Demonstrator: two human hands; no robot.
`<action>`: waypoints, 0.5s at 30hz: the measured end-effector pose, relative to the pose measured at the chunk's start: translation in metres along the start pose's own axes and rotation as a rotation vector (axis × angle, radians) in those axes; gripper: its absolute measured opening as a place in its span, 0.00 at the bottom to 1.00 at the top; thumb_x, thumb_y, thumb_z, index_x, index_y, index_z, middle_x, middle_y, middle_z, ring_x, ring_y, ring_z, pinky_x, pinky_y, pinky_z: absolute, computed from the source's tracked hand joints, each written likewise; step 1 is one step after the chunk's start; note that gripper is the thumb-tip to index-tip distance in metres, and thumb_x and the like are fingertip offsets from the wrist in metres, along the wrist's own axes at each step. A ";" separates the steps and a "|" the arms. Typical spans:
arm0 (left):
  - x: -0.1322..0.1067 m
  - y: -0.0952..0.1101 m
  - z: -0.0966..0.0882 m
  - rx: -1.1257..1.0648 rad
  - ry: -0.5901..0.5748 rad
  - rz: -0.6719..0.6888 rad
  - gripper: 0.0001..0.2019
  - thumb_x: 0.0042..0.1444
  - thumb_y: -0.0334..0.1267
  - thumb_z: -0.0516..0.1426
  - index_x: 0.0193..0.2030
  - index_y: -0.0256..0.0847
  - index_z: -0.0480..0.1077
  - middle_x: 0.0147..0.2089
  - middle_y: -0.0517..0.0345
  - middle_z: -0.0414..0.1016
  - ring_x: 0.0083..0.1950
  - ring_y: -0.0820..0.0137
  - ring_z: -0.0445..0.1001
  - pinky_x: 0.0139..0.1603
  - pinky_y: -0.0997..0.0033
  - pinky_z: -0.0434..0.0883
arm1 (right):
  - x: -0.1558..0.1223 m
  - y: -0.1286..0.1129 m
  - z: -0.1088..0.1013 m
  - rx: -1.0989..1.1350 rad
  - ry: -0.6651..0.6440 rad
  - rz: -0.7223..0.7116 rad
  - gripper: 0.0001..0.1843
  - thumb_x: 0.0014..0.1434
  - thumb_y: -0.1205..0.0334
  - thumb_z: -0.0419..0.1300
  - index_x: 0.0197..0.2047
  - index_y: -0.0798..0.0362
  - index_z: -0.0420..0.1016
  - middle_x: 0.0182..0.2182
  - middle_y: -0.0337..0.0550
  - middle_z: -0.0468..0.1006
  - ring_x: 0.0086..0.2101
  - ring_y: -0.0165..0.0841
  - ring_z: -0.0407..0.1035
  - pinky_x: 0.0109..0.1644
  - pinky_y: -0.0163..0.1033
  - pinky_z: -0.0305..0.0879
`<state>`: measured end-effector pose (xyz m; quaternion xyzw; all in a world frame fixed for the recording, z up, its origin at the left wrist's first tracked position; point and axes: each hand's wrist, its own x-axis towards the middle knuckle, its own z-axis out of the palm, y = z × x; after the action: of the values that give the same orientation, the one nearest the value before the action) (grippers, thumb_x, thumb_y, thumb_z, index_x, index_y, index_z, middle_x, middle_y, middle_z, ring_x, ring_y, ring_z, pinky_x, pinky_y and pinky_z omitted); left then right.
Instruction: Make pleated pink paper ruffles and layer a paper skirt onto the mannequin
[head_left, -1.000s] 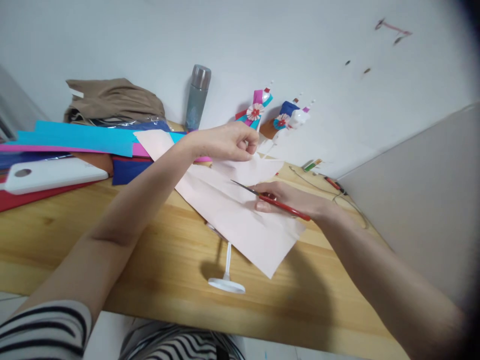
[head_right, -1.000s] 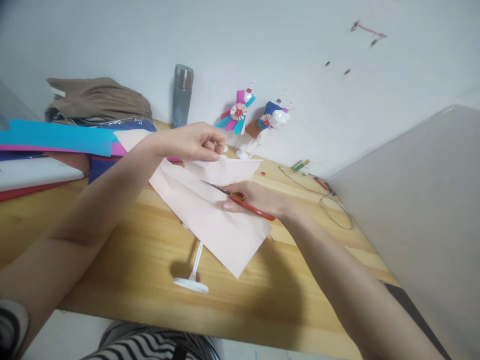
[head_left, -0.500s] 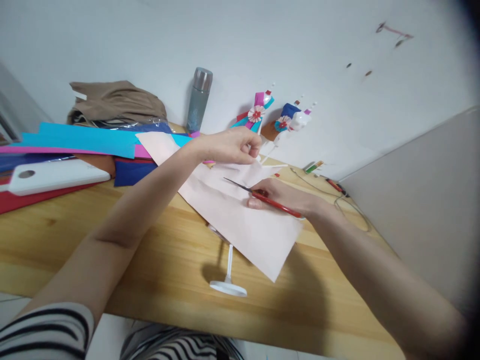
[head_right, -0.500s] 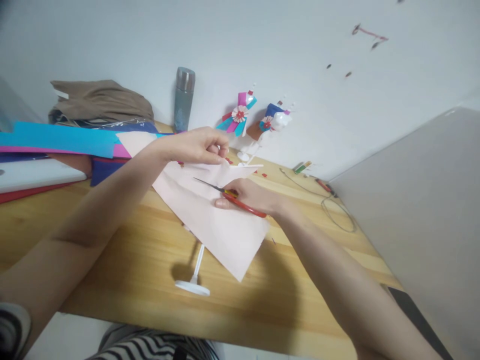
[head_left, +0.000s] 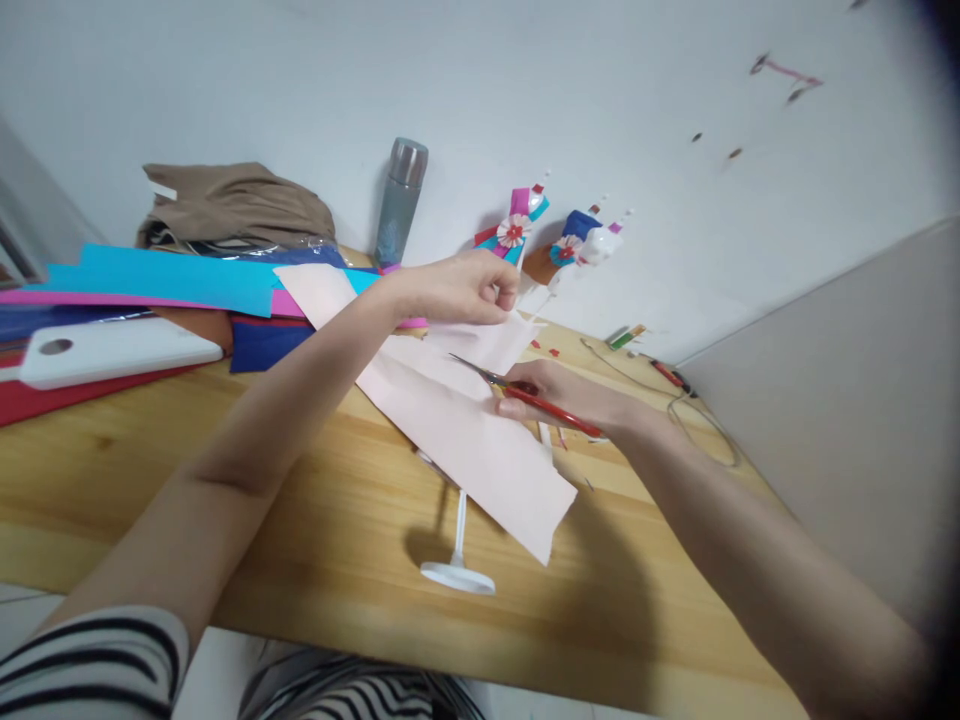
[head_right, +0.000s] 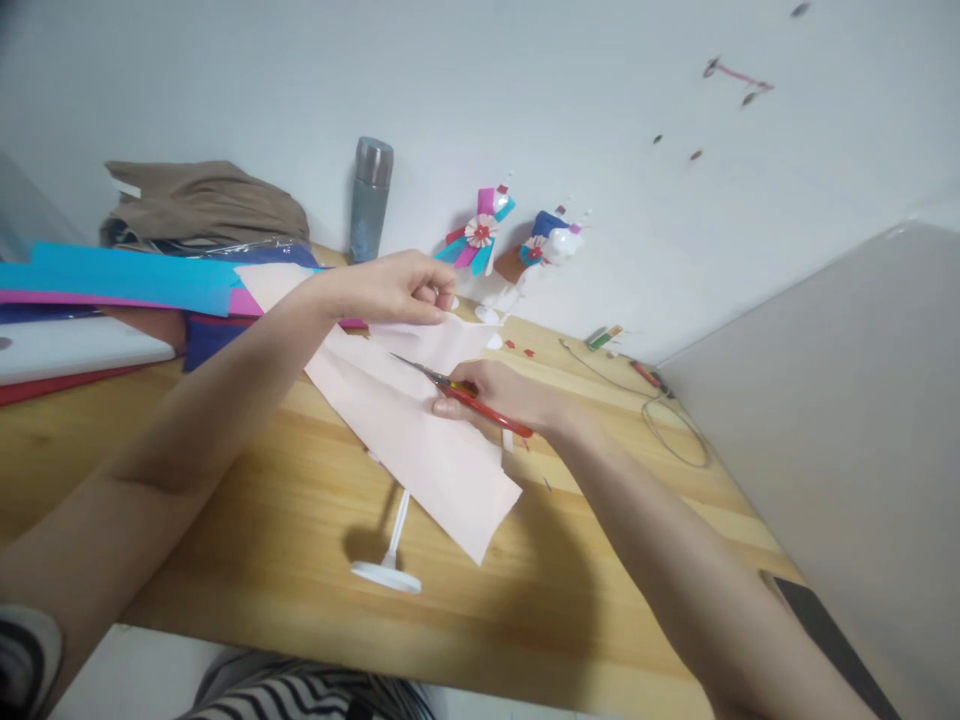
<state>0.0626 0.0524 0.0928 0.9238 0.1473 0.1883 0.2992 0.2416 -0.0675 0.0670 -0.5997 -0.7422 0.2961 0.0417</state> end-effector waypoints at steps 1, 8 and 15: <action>0.000 0.000 0.000 -0.002 0.000 0.001 0.04 0.52 0.30 0.56 0.34 0.35 0.71 0.34 0.58 0.70 0.40 0.70 0.71 0.39 0.72 0.63 | 0.002 0.001 0.001 -0.007 0.003 -0.008 0.30 0.53 0.30 0.56 0.27 0.51 0.61 0.23 0.35 0.59 0.25 0.29 0.53 0.27 0.37 0.49; 0.004 -0.004 0.005 -0.022 0.008 0.030 0.03 0.53 0.31 0.55 0.33 0.37 0.70 0.30 0.61 0.68 0.37 0.71 0.70 0.36 0.74 0.62 | 0.019 0.006 0.009 -0.020 0.054 -0.082 0.29 0.53 0.31 0.55 0.26 0.51 0.59 0.23 0.34 0.56 0.25 0.28 0.52 0.29 0.37 0.49; 0.002 -0.001 0.004 0.001 -0.006 0.054 0.02 0.53 0.32 0.56 0.33 0.37 0.70 0.29 0.59 0.69 0.37 0.71 0.69 0.37 0.73 0.62 | 0.031 0.008 0.019 0.106 0.207 -0.144 0.28 0.49 0.35 0.63 0.39 0.52 0.69 0.30 0.39 0.68 0.30 0.33 0.60 0.33 0.37 0.57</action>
<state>0.0656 0.0517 0.0899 0.9282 0.1216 0.1932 0.2938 0.2319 -0.0458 0.0385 -0.5692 -0.7584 0.2675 0.1707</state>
